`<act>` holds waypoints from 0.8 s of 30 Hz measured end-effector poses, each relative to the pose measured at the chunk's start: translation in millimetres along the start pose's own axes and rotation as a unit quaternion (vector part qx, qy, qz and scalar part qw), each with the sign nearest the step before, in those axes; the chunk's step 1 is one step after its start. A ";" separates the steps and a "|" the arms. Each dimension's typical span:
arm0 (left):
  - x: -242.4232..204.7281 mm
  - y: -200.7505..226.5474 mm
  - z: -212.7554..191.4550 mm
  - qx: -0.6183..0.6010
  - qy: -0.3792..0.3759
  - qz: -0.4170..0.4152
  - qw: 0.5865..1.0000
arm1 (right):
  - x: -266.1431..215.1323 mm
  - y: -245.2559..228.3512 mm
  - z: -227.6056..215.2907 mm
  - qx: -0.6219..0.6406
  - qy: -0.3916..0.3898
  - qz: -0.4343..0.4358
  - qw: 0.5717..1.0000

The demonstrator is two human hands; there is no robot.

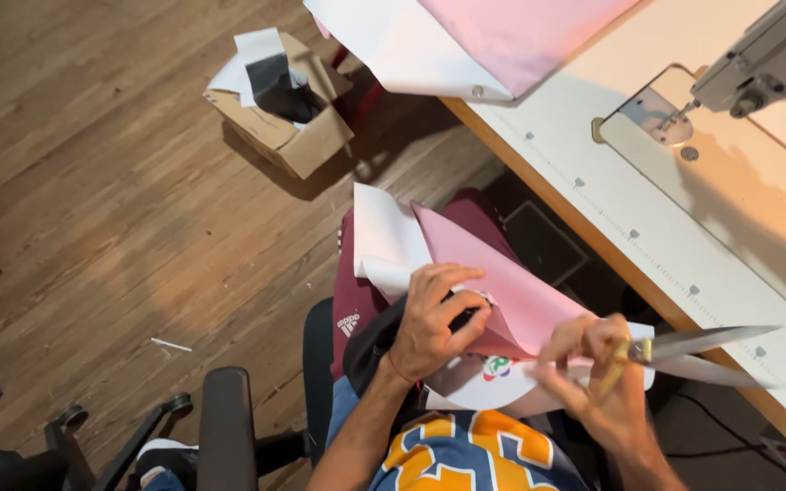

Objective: Cutting leather material with scissors at a sewing station.

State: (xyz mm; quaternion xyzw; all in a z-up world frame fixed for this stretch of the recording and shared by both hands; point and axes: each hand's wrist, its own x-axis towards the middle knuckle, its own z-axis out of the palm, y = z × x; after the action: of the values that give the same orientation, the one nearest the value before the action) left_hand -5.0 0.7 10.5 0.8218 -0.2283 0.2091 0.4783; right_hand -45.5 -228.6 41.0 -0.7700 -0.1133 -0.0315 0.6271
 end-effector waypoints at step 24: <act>1.7 30.3 -14.5 0.204 -0.018 0.091 0.975 | 35.1 41.1 22.7 -0.023 -0.027 0.037 0.999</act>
State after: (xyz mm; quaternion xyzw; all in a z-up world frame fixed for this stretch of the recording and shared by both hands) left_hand -22.9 -0.1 38.9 0.8813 -0.2633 0.2794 0.2757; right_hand -4.7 -209.4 3.5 -0.7883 -0.1005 0.0100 0.6069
